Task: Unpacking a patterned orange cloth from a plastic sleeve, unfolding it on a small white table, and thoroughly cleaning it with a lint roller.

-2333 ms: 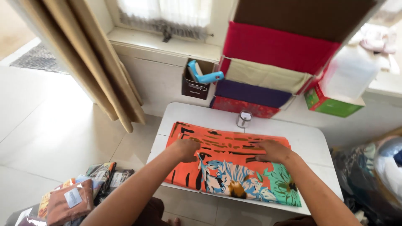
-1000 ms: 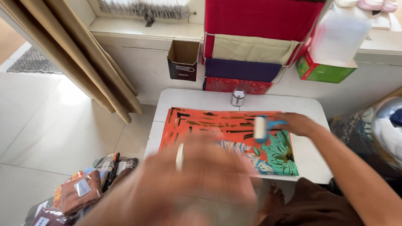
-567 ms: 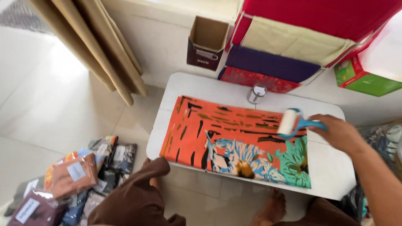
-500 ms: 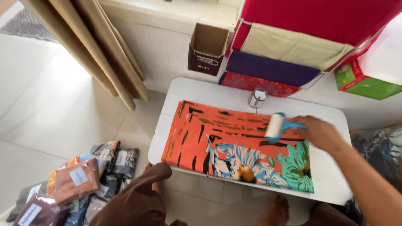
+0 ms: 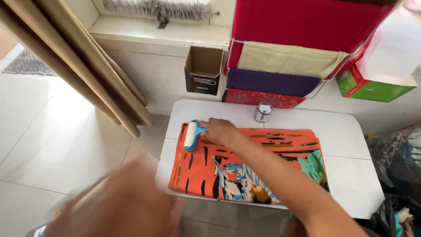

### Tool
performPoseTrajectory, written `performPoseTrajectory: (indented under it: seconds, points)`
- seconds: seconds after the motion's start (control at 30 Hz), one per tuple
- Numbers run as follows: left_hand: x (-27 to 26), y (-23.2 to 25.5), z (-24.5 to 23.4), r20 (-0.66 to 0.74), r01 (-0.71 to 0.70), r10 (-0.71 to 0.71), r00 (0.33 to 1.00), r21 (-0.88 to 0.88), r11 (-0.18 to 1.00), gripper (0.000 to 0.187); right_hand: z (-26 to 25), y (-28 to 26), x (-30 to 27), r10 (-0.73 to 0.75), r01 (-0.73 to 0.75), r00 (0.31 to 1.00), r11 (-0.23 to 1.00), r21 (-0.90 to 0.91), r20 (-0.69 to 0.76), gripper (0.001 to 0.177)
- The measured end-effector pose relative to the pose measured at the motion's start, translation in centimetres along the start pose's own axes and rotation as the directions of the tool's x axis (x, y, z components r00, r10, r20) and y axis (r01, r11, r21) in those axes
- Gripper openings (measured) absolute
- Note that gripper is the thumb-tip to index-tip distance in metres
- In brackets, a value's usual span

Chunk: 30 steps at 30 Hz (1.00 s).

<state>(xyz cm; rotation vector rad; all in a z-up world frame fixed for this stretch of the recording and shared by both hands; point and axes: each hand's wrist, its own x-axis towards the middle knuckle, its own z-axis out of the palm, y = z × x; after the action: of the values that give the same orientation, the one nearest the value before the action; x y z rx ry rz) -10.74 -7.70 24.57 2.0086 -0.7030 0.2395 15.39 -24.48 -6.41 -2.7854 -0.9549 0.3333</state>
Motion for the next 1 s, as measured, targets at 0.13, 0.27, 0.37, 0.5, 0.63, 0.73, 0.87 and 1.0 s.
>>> performPoseTrajectory:
  seconds: [0.13, 0.27, 0.37, 0.5, 0.63, 0.73, 0.87, 1.0]
  points:
    - [2.8, -11.8, 3.1, 0.493, 0.316, -0.349, 0.797, 0.152, 0.937, 0.025, 1.5, -0.5, 1.3, 0.058, -0.055, 0.997, 0.997, 0.049, -0.057, 0.034]
    - [-2.2, -26.8, 9.9, 0.606, 0.213, -0.578, 0.547, 0.567, 0.796, 0.026, -1.8, 3.6, -3.4, 0.070, -0.077, 0.996, 0.989, 0.130, 0.055, 0.034]
    - [-7.8, -36.2, 13.5, 0.556, 0.130, -0.503, 0.662, 0.576, 0.807, 0.022, -3.0, 9.7, -8.7, -0.002, 0.003, 1.000, 0.986, 0.166, -0.005, 0.026]
    - [-11.1, -39.6, 14.7, 0.558, 0.106, -0.481, 0.676, 0.573, 0.813, 0.037, -5.2, 17.7, -18.1, 0.238, -0.254, 0.964, 0.954, 0.160, 0.115, 0.035]
    - [-10.7, -40.6, 14.0, 0.541, 0.172, -0.536, 0.648, 0.581, 0.795, 0.053, -6.1, 25.1, -26.9, 0.560, -0.563, 0.823, 0.788, 0.249, 0.091, 0.028]
    - [-10.2, -39.9, 13.8, 0.536, 0.223, -0.562, 0.630, 0.569, 0.792, 0.030, -4.7, 29.3, -31.3, 0.621, -0.625, 0.779, 0.754, 0.204, 0.092, 0.031]
    - [-9.2, -39.1, 13.4, 0.499, 0.259, -0.603, 0.623, 0.595, 0.761, 0.026, -4.4, 28.5, -32.6, 0.681, -0.687, 0.723, 0.689, 0.232, 0.119, 0.031]
    - [-8.1, -38.6, 13.3, 0.599, 0.161, -0.603, 0.526, 0.627, 0.763, 0.042, -2.8, 27.6, -30.6, 0.692, -0.695, 0.717, 0.718, -0.023, -0.077, 0.036]
